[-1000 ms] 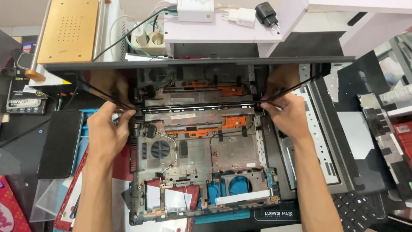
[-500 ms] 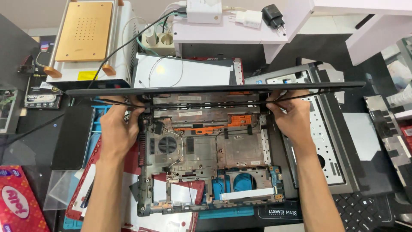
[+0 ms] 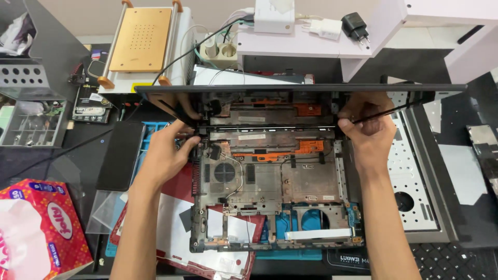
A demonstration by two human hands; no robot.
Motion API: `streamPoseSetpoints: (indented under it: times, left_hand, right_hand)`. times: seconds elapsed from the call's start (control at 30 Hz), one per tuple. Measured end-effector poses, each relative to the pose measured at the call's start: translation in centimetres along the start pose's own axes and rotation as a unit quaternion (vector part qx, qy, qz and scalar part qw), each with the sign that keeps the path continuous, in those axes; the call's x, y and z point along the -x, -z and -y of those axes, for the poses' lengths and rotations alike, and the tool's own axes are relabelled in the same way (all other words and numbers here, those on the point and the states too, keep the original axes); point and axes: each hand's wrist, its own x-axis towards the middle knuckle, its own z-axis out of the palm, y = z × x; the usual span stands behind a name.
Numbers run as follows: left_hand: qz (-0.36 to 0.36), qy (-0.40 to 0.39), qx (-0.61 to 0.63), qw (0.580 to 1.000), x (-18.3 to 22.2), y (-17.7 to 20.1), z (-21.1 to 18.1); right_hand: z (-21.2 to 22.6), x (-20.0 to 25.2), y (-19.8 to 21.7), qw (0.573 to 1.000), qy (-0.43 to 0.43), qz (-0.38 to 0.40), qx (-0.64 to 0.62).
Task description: The person works on a disassembled laptop on a repair bench, manipulating internal components, cables and the fan area with their hands, then lifts the screen assembly, aligns it with the base, and closes the laptop. They then handle the keyboard and palmrest parts on the bench.
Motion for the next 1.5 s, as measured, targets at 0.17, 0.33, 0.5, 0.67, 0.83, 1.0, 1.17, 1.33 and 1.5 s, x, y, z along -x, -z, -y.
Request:
streamPoseSetpoints:
  times: [0.17,0.33,0.5,0.67,0.83,1.0,1.17,1.33,1.5]
  left_hand:
    - [0.000,0.034,0.051,0.998,0.0,-0.5,-0.4]
    - [-0.010,0.048,0.075,0.996,-0.4,-1.2,0.6]
    - [-0.008,0.063,0.056,0.996,-0.8,-1.3,-0.3]
    - [-0.001,0.055,0.048,0.997,-0.6,-1.7,0.2]
    - [-0.025,0.043,0.054,0.997,-0.9,-1.4,-0.2]
    - [-0.001,0.064,0.072,0.995,-1.5,-1.1,-0.9]
    - [-0.005,0.021,0.053,0.998,-1.6,-1.4,-0.1]
    - [-0.005,0.001,0.034,0.999,-1.2,-1.4,-0.3]
    - [-0.002,-0.010,0.037,0.999,-1.3,-1.3,-0.7]
  right_hand:
    - [-2.2,0.2,1.3,1.000,0.008,-0.018,-0.001]
    - [-4.2,0.3,2.2,0.999,0.015,-0.021,-0.031]
    - [-5.3,0.9,3.2,0.991,-0.017,-0.044,-0.125]
    - [-7.4,1.1,4.7,0.988,0.114,0.062,-0.080]
    - [-4.5,0.6,1.1,0.994,0.031,-0.035,-0.102]
    - [-5.2,0.9,1.7,1.000,0.015,-0.023,-0.005]
    - [-4.7,0.3,0.8,0.999,0.005,-0.037,0.039]
    - [-4.8,0.3,0.5,0.998,0.009,-0.044,0.045]
    - [-4.9,0.0,0.2,0.996,0.008,-0.062,0.060]
